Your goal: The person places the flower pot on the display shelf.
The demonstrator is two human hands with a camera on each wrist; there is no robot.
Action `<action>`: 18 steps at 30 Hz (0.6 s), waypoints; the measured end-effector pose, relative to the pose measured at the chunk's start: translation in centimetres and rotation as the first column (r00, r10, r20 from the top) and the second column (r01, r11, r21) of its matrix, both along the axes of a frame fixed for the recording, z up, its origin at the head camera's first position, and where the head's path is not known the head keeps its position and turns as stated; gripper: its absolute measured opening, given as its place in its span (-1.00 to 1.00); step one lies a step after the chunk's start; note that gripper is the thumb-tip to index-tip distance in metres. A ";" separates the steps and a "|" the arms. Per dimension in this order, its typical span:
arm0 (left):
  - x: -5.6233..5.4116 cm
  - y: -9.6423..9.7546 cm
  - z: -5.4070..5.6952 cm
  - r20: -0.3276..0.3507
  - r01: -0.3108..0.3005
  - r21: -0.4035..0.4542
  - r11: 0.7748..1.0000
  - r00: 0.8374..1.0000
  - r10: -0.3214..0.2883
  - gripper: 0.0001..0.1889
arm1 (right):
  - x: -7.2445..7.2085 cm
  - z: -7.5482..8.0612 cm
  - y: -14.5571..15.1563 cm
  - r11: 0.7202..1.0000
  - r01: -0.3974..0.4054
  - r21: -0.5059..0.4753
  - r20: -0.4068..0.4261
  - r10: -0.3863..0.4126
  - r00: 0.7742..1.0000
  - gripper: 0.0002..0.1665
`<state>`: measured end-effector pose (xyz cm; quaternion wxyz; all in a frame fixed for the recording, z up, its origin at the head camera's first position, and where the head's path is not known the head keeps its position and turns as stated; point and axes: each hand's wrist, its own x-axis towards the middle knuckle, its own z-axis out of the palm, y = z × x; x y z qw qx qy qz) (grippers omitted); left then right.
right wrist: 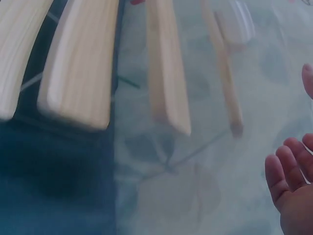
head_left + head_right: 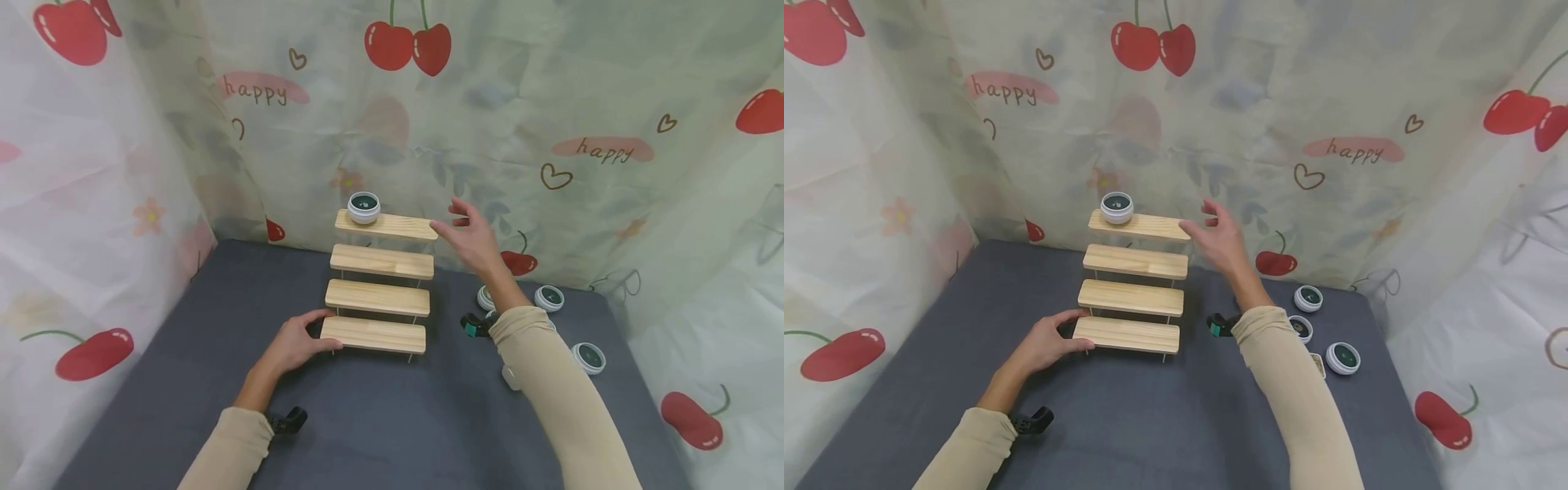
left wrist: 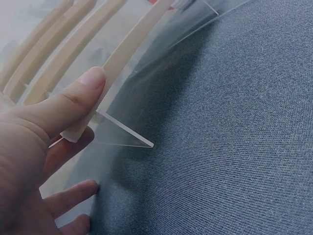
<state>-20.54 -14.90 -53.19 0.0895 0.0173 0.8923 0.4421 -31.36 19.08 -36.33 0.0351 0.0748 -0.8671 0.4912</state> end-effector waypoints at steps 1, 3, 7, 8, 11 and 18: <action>0.0 0.0 0.0 0.002 0.000 0.000 1.000 1.000 0.000 -0.12 | 0.1 -0.2 0.5 1.000 0.011 0.005 0.001 -0.011 1.000 -0.01; -0.1 0.0 0.0 0.003 0.001 -0.002 1.000 1.000 -0.001 -0.12 | 0.4 -0.7 1.6 0.999 0.042 0.026 0.000 -0.042 0.999 -0.01; -0.1 0.0 0.0 0.005 0.002 -0.004 1.000 1.000 -0.002 -0.11 | 0.9 -2.1 3.7 0.993 0.104 0.058 0.016 -0.105 0.994 0.01; -0.1 0.0 0.0 0.001 0.005 -0.008 1.000 1.000 -0.005 -0.11 | 1.0 -2.5 4.1 0.991 0.119 0.068 0.018 -0.120 0.993 0.01; -0.1 0.0 0.0 0.002 0.003 -0.011 1.000 1.000 -0.003 -0.12 | 1.4 -4.0 5.5 0.985 0.150 0.080 0.033 -0.153 0.988 -0.01; 0.0 0.1 -0.1 -0.009 0.004 -0.006 1.000 1.000 -0.004 -0.14 | 1.9 -7.4 8.5 0.979 0.199 0.054 0.043 -0.201 0.979 -0.03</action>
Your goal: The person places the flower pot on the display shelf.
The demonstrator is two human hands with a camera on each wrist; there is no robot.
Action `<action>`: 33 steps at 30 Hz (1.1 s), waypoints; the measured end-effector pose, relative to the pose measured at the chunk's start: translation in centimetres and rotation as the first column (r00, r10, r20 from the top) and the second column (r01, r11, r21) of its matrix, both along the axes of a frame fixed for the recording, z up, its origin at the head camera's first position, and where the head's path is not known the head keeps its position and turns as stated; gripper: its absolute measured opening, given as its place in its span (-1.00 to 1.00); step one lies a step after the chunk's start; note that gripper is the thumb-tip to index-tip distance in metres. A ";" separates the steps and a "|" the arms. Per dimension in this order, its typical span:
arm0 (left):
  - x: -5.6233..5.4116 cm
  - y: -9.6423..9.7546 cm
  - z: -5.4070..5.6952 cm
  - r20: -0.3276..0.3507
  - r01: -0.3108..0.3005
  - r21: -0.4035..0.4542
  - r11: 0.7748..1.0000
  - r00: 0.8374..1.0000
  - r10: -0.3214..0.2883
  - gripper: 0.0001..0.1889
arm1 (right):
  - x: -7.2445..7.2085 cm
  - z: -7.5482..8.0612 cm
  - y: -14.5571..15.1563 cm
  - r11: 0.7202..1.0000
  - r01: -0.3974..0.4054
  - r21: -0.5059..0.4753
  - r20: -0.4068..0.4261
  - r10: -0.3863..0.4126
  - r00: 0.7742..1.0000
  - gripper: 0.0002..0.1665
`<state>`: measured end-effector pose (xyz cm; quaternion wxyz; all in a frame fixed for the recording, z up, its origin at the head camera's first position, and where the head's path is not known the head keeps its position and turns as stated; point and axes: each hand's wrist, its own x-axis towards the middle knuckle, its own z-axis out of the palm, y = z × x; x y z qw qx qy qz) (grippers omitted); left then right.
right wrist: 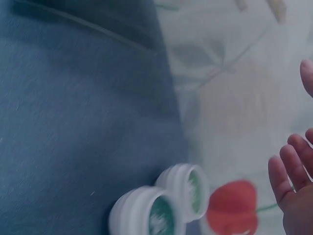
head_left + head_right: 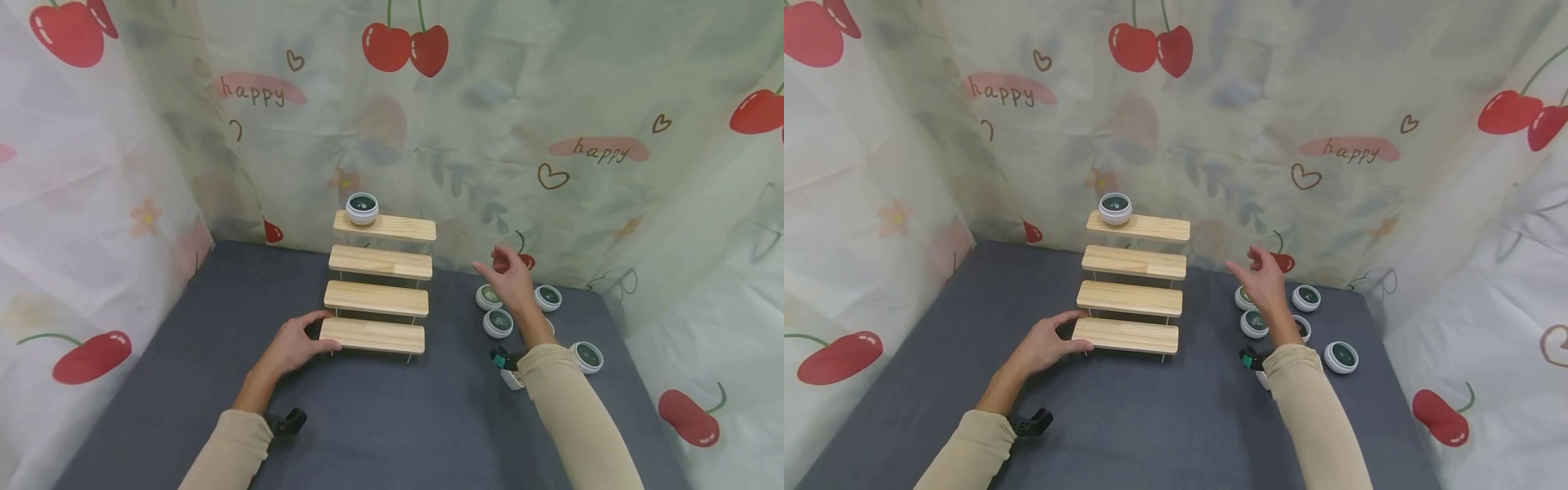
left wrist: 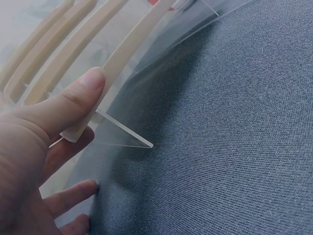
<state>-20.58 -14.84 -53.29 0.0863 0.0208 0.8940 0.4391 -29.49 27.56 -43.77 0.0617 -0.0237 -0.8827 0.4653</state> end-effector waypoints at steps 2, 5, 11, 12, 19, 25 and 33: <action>0.0 0.0 0.0 -0.001 -0.002 0.000 1.000 1.000 0.002 -0.15 | 0.0 -0.8 0.6 1.000 0.016 0.010 0.009 -0.016 1.000 -0.01; 0.0 0.0 0.0 -0.001 0.000 -0.005 1.000 1.000 0.000 -0.14 | 0.2 -1.9 1.4 0.999 0.030 0.029 0.055 -0.031 0.998 0.04; 0.1 0.1 0.2 -0.004 0.006 -0.010 1.000 1.000 -0.006 -0.15 | 0.5 -3.8 2.5 0.996 0.064 0.064 0.133 -0.073 0.988 0.07; 0.1 0.1 0.2 0.000 0.003 -0.009 1.000 1.000 -0.003 -0.15 | 0.4 -4.1 2.7 0.995 0.065 0.074 0.143 -0.075 0.987 0.08; 0.0 0.0 0.2 -0.003 0.008 -0.018 1.000 1.000 -0.008 -0.15 | 0.3 -5.0 3.3 0.985 -0.005 0.174 0.239 -0.037 0.970 0.13; -0.2 -0.2 0.1 -0.009 0.024 -0.034 0.999 1.000 -0.024 -0.14 | 0.1 -5.5 3.2 0.975 -0.014 0.221 0.273 -0.048 0.961 0.12; -0.2 -0.1 -0.2 -0.013 0.025 -0.038 0.999 1.000 -0.026 -0.13 | -0.1 -6.7 3.2 0.960 -0.015 0.280 0.301 -0.073 0.951 0.07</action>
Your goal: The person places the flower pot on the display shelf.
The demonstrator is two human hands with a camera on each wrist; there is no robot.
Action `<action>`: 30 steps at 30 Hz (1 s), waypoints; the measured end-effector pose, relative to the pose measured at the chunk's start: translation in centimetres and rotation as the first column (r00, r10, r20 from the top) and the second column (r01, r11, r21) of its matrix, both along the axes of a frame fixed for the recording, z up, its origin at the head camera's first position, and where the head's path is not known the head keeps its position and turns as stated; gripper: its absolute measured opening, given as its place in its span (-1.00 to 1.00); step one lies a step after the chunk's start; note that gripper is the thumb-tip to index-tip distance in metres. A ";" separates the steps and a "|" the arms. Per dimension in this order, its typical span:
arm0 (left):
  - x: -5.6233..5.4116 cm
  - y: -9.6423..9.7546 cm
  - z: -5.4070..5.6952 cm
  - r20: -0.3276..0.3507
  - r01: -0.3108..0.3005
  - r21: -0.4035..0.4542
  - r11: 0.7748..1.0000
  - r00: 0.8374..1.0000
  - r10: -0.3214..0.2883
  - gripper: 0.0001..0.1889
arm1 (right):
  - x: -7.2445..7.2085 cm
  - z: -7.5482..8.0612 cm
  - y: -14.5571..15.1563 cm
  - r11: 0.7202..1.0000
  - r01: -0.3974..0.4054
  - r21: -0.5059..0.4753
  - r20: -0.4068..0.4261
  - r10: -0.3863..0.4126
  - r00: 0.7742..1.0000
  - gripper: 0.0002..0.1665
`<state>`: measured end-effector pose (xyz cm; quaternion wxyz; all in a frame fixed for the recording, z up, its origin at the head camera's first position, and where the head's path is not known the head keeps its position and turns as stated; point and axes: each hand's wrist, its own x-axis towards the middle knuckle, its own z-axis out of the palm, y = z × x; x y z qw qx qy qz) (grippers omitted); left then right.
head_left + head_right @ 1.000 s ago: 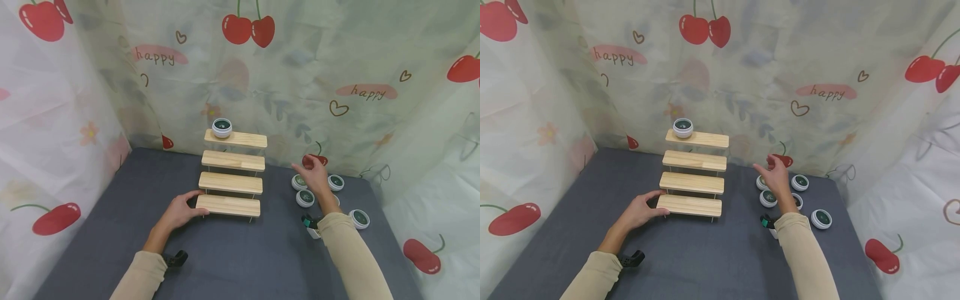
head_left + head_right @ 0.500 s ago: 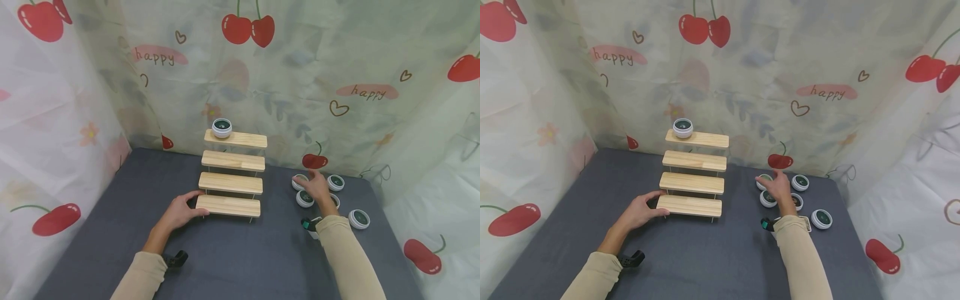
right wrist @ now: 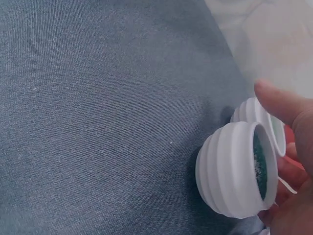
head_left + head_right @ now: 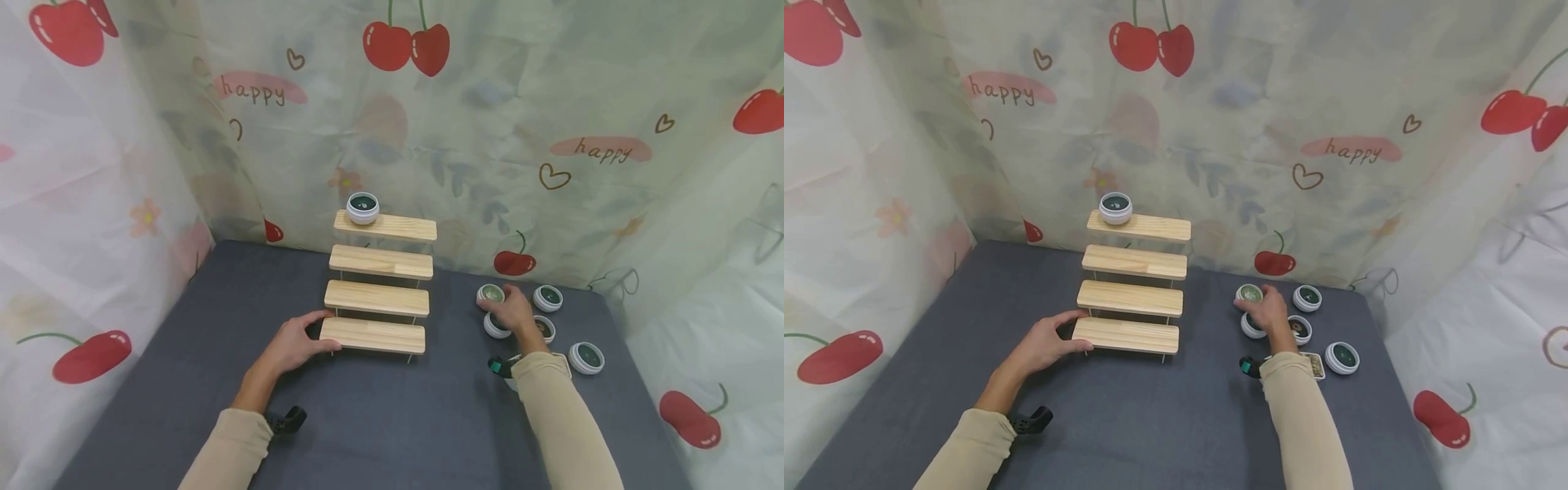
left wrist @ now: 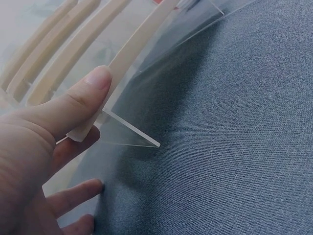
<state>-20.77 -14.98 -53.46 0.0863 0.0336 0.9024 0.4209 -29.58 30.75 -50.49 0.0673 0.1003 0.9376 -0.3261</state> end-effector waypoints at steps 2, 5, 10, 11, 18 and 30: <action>0.0 0.0 0.0 0.002 0.000 -0.002 1.000 1.000 0.000 -0.13 | 0.0 -0.2 0.0 1.000 0.003 0.010 -0.003 -0.003 1.000 0.06; 0.0 0.0 0.0 0.005 0.004 -0.005 1.000 1.000 -0.004 -0.13 | 0.0 -0.6 -0.1 1.000 0.011 0.015 -0.005 -0.010 1.000 0.02; 0.0 0.0 0.1 0.004 -0.001 -0.005 1.000 1.000 0.001 -0.13 | -0.1 -0.9 -0.3 1.000 0.021 0.007 -0.017 -0.021 1.000 -0.04; 0.0 0.0 0.1 0.003 -0.003 -0.004 1.000 1.000 0.003 -0.13 | -0.1 -0.9 -0.3 1.000 0.021 0.004 -0.022 -0.021 1.000 -0.06; 0.0 0.1 0.1 0.004 0.000 -0.004 1.000 1.000 0.000 -0.12 | -0.4 -1.2 0.0 1.000 0.030 0.004 -0.025 -0.030 0.999 -0.10; 0.1 0.1 0.3 0.012 -0.007 0.018 1.000 1.000 0.007 -0.11 | -0.4 1.4 0.4 0.994 0.045 -0.097 -0.185 -0.063 0.981 -0.15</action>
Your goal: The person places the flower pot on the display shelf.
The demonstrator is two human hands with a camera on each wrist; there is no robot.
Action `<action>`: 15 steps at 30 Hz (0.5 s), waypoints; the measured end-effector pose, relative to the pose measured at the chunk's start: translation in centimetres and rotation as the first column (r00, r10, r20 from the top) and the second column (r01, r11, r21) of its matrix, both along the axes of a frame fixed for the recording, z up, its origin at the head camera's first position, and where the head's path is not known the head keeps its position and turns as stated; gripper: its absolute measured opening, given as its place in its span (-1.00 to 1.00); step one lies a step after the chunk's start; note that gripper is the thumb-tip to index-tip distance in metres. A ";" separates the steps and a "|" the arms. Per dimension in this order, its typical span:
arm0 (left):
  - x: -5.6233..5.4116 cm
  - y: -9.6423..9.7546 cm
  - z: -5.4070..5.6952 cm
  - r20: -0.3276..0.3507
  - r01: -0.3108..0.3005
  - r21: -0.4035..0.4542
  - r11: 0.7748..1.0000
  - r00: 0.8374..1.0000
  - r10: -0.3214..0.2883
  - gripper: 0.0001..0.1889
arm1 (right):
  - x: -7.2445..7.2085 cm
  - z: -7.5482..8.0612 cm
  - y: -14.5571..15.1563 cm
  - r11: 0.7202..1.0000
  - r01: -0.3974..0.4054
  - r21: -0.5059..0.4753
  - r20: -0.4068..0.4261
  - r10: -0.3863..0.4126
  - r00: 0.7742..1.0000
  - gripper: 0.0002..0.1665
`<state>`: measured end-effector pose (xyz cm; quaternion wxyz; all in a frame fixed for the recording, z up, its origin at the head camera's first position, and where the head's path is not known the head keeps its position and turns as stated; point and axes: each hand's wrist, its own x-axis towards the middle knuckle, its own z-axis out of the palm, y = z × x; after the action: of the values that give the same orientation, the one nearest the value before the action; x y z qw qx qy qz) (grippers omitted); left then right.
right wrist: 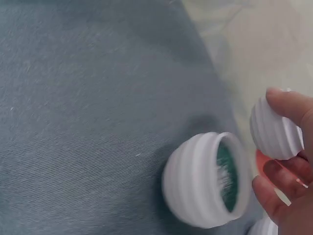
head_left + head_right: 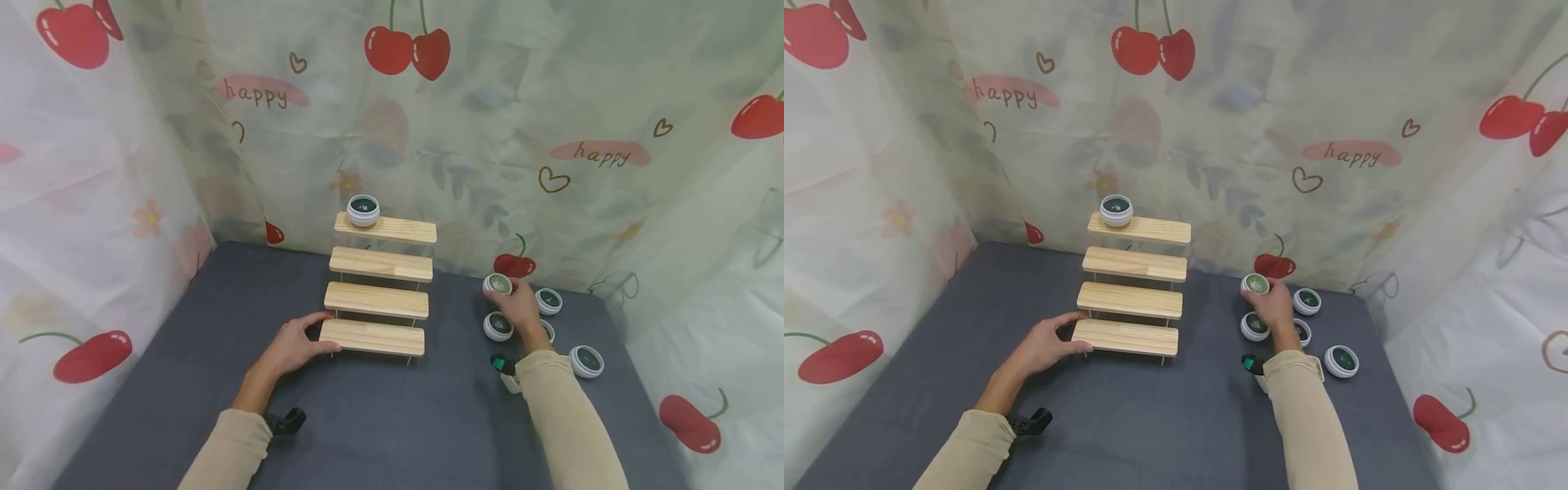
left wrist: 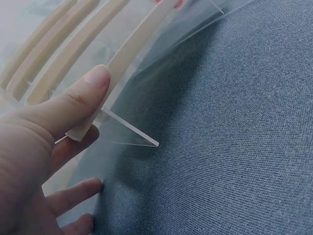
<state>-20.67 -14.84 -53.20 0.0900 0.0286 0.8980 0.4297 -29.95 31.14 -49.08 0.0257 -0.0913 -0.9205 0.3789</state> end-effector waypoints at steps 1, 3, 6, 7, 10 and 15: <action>0.0 0.0 0.0 0.000 -0.002 0.002 1.000 1.000 0.002 -0.11 | -0.1 0.4 -0.1 1.000 0.002 -0.013 -0.017 -0.002 1.000 -0.15; 0.0 -0.1 0.1 -0.001 -0.004 0.002 1.000 1.000 0.004 -0.11 | -0.2 1.1 -0.4 0.999 -0.001 -0.036 -0.048 -0.001 0.999 -0.15; -0.1 -0.2 0.1 -0.003 -0.004 -0.007 1.000 1.000 0.004 -0.10 | -0.4 2.2 -1.0 0.996 -0.003 -0.086 -0.078 -0.003 0.997 -0.15; -0.1 -0.3 0.1 -0.003 -0.005 -0.010 1.000 1.000 0.004 -0.09 | -0.4 2.7 -1.2 0.995 -0.009 -0.097 -0.088 0.000 0.996 -0.14; -0.1 -0.3 0.0 -0.004 0.001 -0.013 1.000 1.000 -0.001 -0.08 | -0.5 4.1 -2.1 0.991 -0.022 -0.129 -0.113 0.008 0.994 -0.12; 0.1 -0.3 -0.1 -0.009 0.001 -0.004 1.000 1.000 -0.001 -0.08 | -0.6 6.5 -3.8 0.987 -0.042 -0.153 -0.143 0.020 0.989 -0.06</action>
<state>-20.57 -15.15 -53.30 0.0862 0.0310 0.8992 0.4278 -30.56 27.31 -42.56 0.0778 -0.0518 -0.8853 0.4556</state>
